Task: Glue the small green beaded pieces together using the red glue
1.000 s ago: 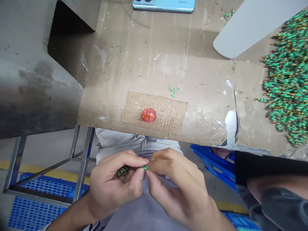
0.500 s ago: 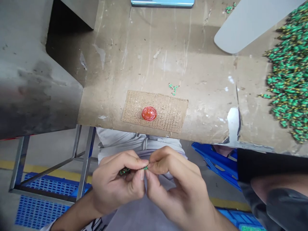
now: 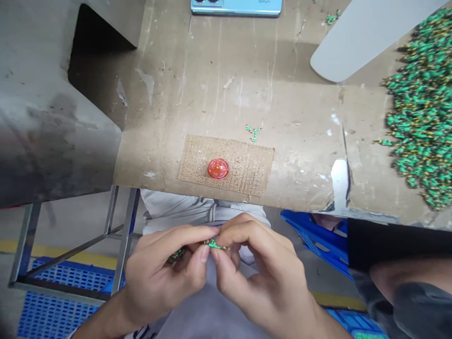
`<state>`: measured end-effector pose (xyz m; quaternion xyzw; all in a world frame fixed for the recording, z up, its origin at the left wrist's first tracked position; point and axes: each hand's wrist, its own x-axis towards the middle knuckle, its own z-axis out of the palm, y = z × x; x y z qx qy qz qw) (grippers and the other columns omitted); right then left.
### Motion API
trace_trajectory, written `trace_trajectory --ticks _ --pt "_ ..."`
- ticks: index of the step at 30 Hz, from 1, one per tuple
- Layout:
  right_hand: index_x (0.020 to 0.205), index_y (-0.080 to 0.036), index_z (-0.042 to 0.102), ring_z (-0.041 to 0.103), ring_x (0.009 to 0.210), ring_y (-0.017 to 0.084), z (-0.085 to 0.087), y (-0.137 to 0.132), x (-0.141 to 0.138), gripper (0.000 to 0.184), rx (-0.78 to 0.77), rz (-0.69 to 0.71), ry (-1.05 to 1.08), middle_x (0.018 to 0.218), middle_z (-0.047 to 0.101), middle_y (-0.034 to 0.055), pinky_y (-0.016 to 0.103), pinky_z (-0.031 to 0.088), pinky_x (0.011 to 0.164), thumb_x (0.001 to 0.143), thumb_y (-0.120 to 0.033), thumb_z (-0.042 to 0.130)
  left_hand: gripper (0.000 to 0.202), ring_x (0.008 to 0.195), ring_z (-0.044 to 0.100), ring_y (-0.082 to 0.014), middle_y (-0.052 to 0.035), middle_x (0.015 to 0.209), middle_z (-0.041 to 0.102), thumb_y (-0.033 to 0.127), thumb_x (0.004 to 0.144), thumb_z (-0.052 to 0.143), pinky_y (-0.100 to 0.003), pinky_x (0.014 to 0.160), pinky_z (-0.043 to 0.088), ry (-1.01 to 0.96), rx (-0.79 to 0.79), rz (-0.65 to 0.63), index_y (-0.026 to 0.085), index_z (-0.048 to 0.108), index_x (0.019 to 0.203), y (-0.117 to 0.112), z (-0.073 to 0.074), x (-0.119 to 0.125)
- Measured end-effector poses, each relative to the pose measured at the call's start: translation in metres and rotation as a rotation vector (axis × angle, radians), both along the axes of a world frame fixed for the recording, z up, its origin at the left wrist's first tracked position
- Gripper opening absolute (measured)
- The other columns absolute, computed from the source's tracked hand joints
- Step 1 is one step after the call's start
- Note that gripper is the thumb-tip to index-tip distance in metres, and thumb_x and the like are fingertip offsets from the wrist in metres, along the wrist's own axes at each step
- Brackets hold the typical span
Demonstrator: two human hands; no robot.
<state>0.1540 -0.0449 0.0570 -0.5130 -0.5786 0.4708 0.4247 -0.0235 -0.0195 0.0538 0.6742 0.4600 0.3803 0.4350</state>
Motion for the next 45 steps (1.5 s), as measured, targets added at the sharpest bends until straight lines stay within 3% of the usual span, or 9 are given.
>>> trace_trajectory --ticks 8,22,25,30,32,35,38,41,45 --pt "0.102 -0.021 0.066 0.066 0.074 0.016 -0.001 -0.001 0.003 0.020 0.067 0.072 -0.089 0.084 0.068 0.0015 0.031 0.056 0.064 0.094 -0.004 0.068 0.015 0.043 0.050 -0.0065 0.0022 0.067 0.069 0.005 0.088 0.061 -0.019 0.042 0.042 0.130 0.013 -0.133 0.013 0.072 0.096 0.002 0.005 -0.008" --pt "0.097 -0.023 0.065 0.068 0.071 0.015 -0.005 -0.004 -0.002 0.015 0.032 0.007 -0.108 0.080 0.067 -0.0002 0.027 0.057 0.062 0.094 -0.009 0.071 0.020 0.045 0.051 -0.0069 0.0057 0.055 0.060 0.000 0.080 0.058 -0.019 0.045 0.040 0.099 0.096 -0.042 0.018 0.064 0.073 0.001 -0.004 0.004" --pt "0.104 -0.024 0.067 0.068 0.069 0.014 -0.005 -0.004 0.002 0.018 -0.009 -0.028 -0.109 0.083 0.071 -0.0005 0.025 0.058 0.060 0.094 -0.010 0.072 0.017 0.046 0.048 -0.0071 0.0065 0.055 0.056 0.003 0.081 0.059 -0.018 0.045 0.039 -0.027 -0.116 -0.059 0.017 0.066 0.076 0.004 -0.003 0.003" --pt "0.102 -0.026 0.071 0.070 0.074 0.014 -0.001 0.001 0.014 0.011 -0.063 0.064 -0.089 0.084 0.074 -0.0012 0.021 0.058 0.063 0.098 -0.016 0.074 0.015 0.048 0.045 -0.0073 0.0069 0.055 0.054 0.020 0.093 0.062 -0.017 0.045 0.038 -0.304 -0.790 -0.209 0.017 0.068 0.080 0.012 -0.001 -0.006" --pt "0.099 -0.027 0.072 0.070 0.073 0.013 0.002 0.003 0.016 0.008 -0.097 0.065 -0.070 0.082 0.074 -0.0021 0.020 0.057 0.063 0.099 -0.018 0.073 0.018 0.049 0.044 -0.0069 0.0071 0.056 0.053 0.022 0.097 0.061 -0.017 0.047 0.037 -0.348 -0.856 -0.254 0.017 0.069 0.082 0.013 -0.001 -0.009" --pt "0.094 -0.027 0.070 0.067 0.063 0.009 0.006 0.004 0.014 0.010 -0.149 0.024 -0.035 0.076 0.073 -0.0045 0.016 0.055 0.059 0.099 -0.018 0.072 0.004 0.050 0.043 -0.0061 0.0085 0.058 0.051 0.015 0.092 0.070 -0.016 0.046 0.036 -0.317 -0.681 -0.215 0.017 0.072 0.090 0.007 -0.003 -0.009" --pt "0.090 -0.027 0.069 0.064 0.058 0.008 0.007 0.004 0.011 0.011 -0.178 0.000 -0.004 0.072 0.072 -0.0057 0.014 0.054 0.056 0.098 -0.019 0.072 0.022 0.046 0.039 -0.0050 0.0115 0.058 0.049 0.009 0.085 0.081 -0.015 0.043 0.034 -0.265 -0.358 -0.101 0.018 0.072 0.103 0.000 -0.009 -0.007" --pt "0.090 -0.027 0.070 0.067 0.061 0.011 0.005 0.004 0.010 0.010 -0.201 0.018 0.017 0.071 0.072 -0.0045 0.017 0.055 0.056 0.099 -0.023 0.072 0.021 0.047 0.047 -0.0057 0.0097 0.060 0.056 0.008 0.086 0.083 -0.016 0.048 0.042 -0.197 -0.094 -0.046 0.019 0.072 0.100 -0.003 -0.014 -0.007" --pt "0.089 -0.026 0.071 0.068 0.063 0.013 0.003 -0.001 0.008 0.011 -0.215 0.037 -0.007 0.072 0.073 -0.0022 0.019 0.054 0.056 0.100 -0.027 0.072 0.020 0.048 0.050 -0.0062 0.0090 0.060 0.058 0.010 0.085 0.085 -0.016 0.050 0.043 -0.187 -0.098 -0.042 0.021 0.072 0.095 -0.004 -0.016 -0.009"
